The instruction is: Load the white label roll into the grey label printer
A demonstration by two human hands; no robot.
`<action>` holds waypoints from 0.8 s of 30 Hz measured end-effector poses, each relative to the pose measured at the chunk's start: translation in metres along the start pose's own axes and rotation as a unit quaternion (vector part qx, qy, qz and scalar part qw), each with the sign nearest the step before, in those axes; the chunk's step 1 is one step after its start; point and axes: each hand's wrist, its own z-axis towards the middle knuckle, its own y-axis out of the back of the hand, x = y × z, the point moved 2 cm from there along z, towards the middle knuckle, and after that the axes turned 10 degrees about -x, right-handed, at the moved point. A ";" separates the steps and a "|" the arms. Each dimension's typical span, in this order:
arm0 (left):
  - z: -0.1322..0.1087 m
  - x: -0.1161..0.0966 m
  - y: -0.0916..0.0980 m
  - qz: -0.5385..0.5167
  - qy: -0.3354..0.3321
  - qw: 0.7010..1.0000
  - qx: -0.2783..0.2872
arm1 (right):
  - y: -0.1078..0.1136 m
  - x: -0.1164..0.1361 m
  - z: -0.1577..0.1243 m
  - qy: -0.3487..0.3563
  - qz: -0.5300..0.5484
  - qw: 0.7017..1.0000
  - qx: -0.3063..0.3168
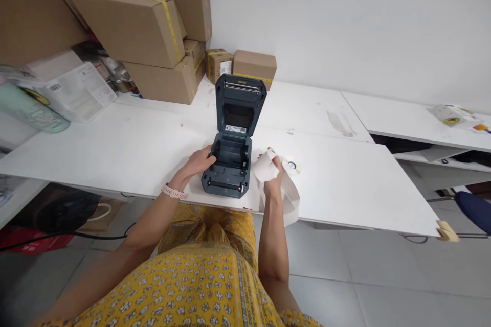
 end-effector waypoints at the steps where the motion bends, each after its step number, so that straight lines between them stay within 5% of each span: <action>1: 0.000 0.000 0.000 -0.002 -0.002 1.000 -0.001 | 0.000 0.014 0.000 0.007 0.014 1.000 0.007; 4: 0.000 0.001 -0.001 -0.007 -0.009 1.000 -0.009 | -0.014 0.058 -0.001 0.072 -0.037 0.988 0.133; 7: -0.001 0.001 -0.003 -0.019 -0.009 1.000 -0.021 | -0.040 0.081 -0.004 0.168 -0.191 0.925 0.283; 11: -0.003 0.002 -0.005 -0.047 -0.005 0.998 -0.030 | -0.067 0.077 -0.006 0.263 -0.381 0.810 0.359; 14: -0.004 0.004 -0.008 -0.056 0.004 0.998 -0.035 | -0.073 0.069 -0.009 0.293 -0.441 0.760 0.378; 18: -0.005 0.008 -0.012 -0.092 0.007 0.995 -0.041 | -0.072 0.064 -0.014 0.303 -0.442 0.761 0.367; 24: -0.008 0.011 -0.013 -0.119 0.006 0.992 -0.051 | -0.071 0.058 -0.015 0.291 -0.353 0.817 0.351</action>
